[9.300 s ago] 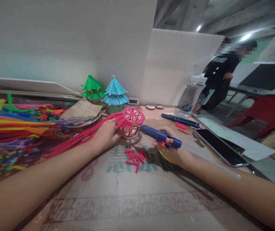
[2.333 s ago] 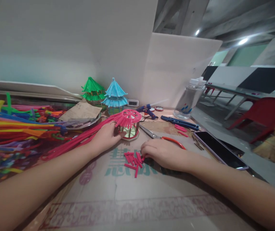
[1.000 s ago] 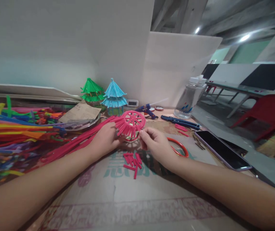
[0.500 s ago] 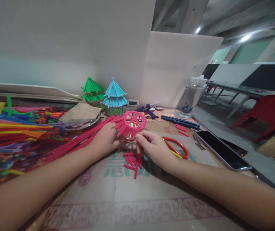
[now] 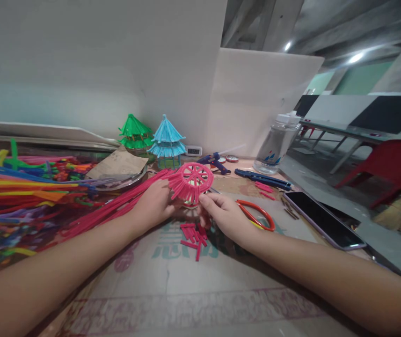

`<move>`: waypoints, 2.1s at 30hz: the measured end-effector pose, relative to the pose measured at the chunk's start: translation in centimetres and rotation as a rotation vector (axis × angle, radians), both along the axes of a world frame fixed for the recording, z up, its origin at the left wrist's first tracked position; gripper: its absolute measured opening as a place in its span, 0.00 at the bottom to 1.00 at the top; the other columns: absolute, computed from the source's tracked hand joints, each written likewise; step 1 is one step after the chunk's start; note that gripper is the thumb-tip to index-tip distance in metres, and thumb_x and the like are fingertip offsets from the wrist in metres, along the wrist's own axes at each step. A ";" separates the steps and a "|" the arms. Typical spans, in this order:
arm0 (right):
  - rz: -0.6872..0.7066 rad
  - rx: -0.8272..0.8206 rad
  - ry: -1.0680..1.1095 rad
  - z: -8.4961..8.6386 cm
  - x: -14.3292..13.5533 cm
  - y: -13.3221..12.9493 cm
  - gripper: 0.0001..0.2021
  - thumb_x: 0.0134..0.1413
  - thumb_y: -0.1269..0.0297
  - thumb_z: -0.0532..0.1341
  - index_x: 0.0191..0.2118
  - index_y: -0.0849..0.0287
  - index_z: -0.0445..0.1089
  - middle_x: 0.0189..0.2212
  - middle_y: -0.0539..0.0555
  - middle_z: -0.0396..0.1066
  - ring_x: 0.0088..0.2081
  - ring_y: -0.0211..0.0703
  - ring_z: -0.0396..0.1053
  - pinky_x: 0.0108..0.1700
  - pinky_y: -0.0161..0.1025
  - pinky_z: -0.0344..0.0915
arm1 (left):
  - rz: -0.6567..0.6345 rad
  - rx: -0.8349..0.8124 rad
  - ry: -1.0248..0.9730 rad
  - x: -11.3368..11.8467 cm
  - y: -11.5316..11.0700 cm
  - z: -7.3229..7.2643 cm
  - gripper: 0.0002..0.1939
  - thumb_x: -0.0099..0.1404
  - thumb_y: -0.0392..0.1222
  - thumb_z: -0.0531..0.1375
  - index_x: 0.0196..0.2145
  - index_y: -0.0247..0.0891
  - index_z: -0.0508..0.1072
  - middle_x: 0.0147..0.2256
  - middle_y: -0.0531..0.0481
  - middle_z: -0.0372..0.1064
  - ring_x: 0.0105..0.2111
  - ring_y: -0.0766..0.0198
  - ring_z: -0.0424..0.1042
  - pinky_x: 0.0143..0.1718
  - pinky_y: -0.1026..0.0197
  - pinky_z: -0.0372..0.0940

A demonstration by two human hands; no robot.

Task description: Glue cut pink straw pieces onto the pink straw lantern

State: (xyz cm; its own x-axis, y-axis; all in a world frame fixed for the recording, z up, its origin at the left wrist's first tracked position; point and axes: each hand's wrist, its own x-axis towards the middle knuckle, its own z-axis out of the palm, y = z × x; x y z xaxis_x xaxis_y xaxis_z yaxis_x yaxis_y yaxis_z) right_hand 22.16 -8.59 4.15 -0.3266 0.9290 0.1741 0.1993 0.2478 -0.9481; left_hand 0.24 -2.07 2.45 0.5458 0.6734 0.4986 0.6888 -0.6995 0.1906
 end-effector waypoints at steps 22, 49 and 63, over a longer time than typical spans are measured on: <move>-0.074 0.920 -0.619 1.3 2.7 1.4 0.16 0.67 0.59 0.64 0.57 0.56 0.73 0.39 0.57 0.79 0.41 0.51 0.75 0.47 0.47 0.69 | -0.025 0.020 0.024 0.1 0.0 0.1 0.17 0.70 0.47 0.60 0.51 0.35 0.78 0.50 0.37 0.78 0.54 0.44 0.74 0.61 0.41 0.66; -0.278 0.779 -0.464 1.2 5.7 3.8 0.12 0.70 0.60 0.59 0.50 0.58 0.76 0.36 0.55 0.78 0.32 0.43 0.70 0.37 0.40 0.64 | 0.000 -0.085 -0.107 -0.2 0.7 -0.6 0.12 0.72 0.45 0.54 0.42 0.38 0.74 0.42 0.40 0.77 0.45 0.48 0.77 0.50 0.48 0.71; -0.124 1.103 -0.408 1.9 3.5 1.4 0.05 0.69 0.70 0.63 0.42 0.56 0.77 0.31 0.52 0.78 0.34 0.41 0.72 0.40 0.39 0.67 | -0.043 0.106 -0.004 -0.9 0.9 -1.3 0.16 0.65 0.37 0.58 0.50 0.35 0.74 0.51 0.36 0.74 0.57 0.43 0.70 0.63 0.37 0.66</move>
State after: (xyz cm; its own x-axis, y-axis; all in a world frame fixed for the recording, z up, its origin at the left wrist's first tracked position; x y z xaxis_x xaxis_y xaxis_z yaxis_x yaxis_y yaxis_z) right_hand 25.67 -7.18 6.03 -0.4618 0.3709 0.8057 0.5183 0.8500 -0.0943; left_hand -0.63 -1.18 1.17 0.5709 0.5927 0.5681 0.6568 -0.7449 0.1172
